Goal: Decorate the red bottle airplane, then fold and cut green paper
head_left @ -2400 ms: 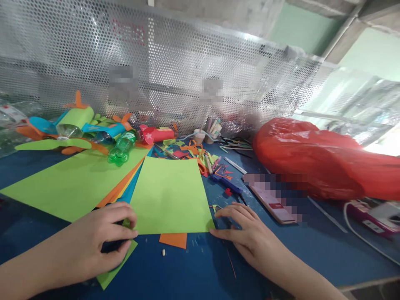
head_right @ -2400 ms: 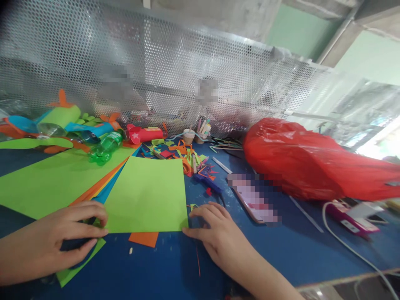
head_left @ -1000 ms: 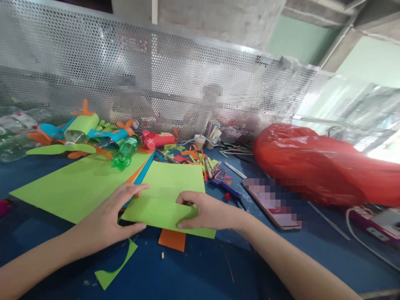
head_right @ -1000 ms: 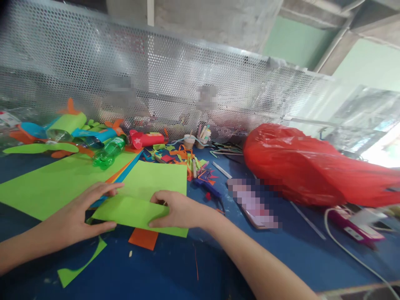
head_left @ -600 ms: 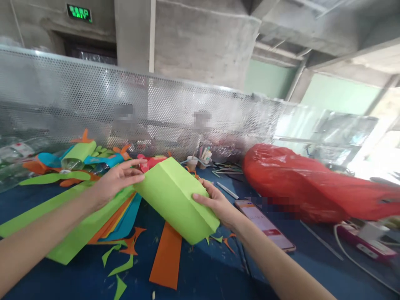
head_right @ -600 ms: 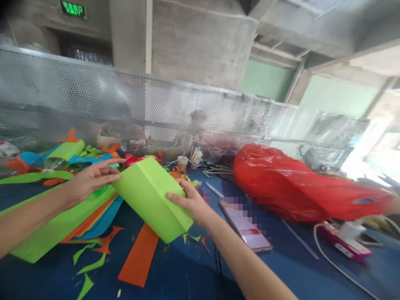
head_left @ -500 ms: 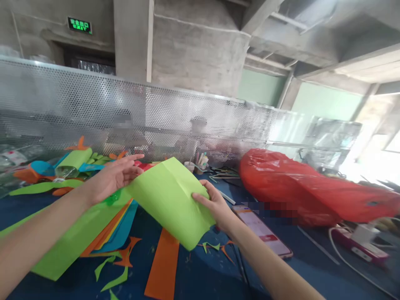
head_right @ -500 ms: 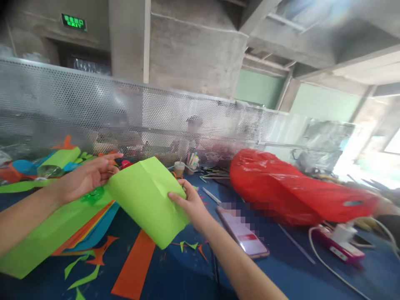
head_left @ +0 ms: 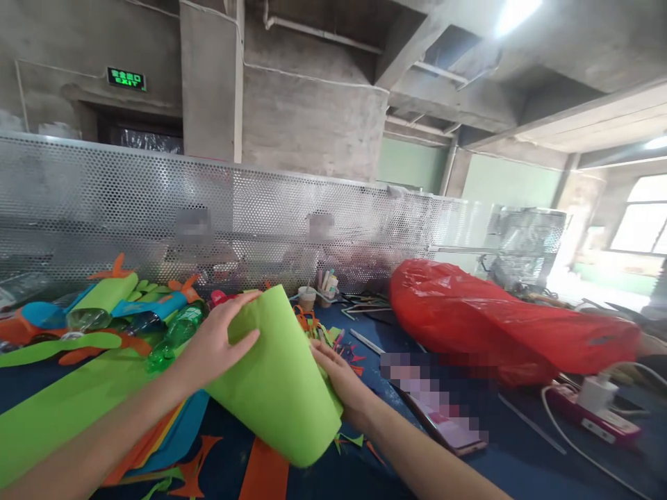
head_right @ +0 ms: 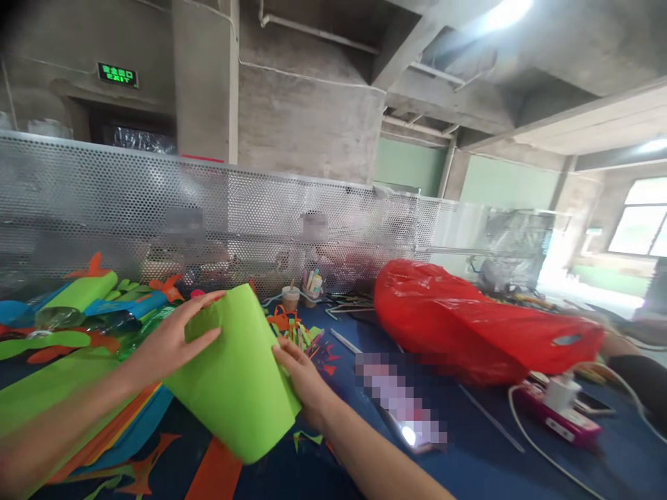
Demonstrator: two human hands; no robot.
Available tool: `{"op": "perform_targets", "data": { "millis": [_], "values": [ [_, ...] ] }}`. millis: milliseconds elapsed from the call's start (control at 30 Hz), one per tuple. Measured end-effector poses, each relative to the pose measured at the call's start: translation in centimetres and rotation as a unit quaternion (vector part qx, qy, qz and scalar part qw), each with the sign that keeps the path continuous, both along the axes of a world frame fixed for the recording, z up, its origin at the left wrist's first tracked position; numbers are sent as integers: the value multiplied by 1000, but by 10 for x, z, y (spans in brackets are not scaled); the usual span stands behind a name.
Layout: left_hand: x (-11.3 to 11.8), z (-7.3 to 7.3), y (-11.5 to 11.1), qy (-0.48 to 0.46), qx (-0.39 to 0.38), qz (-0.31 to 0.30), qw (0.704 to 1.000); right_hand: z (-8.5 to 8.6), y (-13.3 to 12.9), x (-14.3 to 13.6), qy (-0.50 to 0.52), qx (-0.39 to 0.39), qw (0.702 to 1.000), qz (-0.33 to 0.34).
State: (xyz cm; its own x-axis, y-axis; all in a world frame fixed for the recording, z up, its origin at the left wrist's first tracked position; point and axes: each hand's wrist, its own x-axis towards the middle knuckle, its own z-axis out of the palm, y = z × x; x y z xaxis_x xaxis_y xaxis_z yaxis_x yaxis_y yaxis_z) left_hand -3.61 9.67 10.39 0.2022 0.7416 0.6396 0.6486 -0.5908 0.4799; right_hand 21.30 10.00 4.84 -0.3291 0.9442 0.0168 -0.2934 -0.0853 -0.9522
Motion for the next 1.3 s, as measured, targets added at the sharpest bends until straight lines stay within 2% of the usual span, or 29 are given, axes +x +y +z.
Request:
{"op": "perform_targets", "data": {
  "millis": [33,133,300,500,667,767,900,1000,1067,1233,1300],
  "values": [
    [1,-2,-4,0,3,-13,1000,-3,-3,-4,8,-31,999,-4],
    [1,-4,-16,-31,-17,-32,999,-10,-14,-14,34,-79,995,45],
    [-2,13,-29,-63,-73,-94,991,-14,-25,-20,41,-84,990,108],
    [-5,30,-40,-64,-122,-160,977,-18,-24,-18,54,-85,985,138],
    [-8,39,-41,-101,-170,-138,970,-8,-21,-10,68,-78,989,107],
    [-11,43,-41,-90,-191,-132,968,-5,-19,-6,60,-63,990,110],
    [-14,44,-37,-59,-147,-140,977,-7,-19,-6,38,-53,988,142],
    [-16,39,-33,-42,-83,-134,987,-8,-20,-7,38,-58,985,159],
    [-17,36,-32,-46,-68,-134,987,-10,-19,-6,40,-59,984,165],
    [-18,34,-35,-130,-171,-190,958,-20,-11,-3,-12,-92,989,114],
    [-17,36,-35,-188,-176,-167,952,-24,-6,-5,-15,-141,983,116]
  ]
}}
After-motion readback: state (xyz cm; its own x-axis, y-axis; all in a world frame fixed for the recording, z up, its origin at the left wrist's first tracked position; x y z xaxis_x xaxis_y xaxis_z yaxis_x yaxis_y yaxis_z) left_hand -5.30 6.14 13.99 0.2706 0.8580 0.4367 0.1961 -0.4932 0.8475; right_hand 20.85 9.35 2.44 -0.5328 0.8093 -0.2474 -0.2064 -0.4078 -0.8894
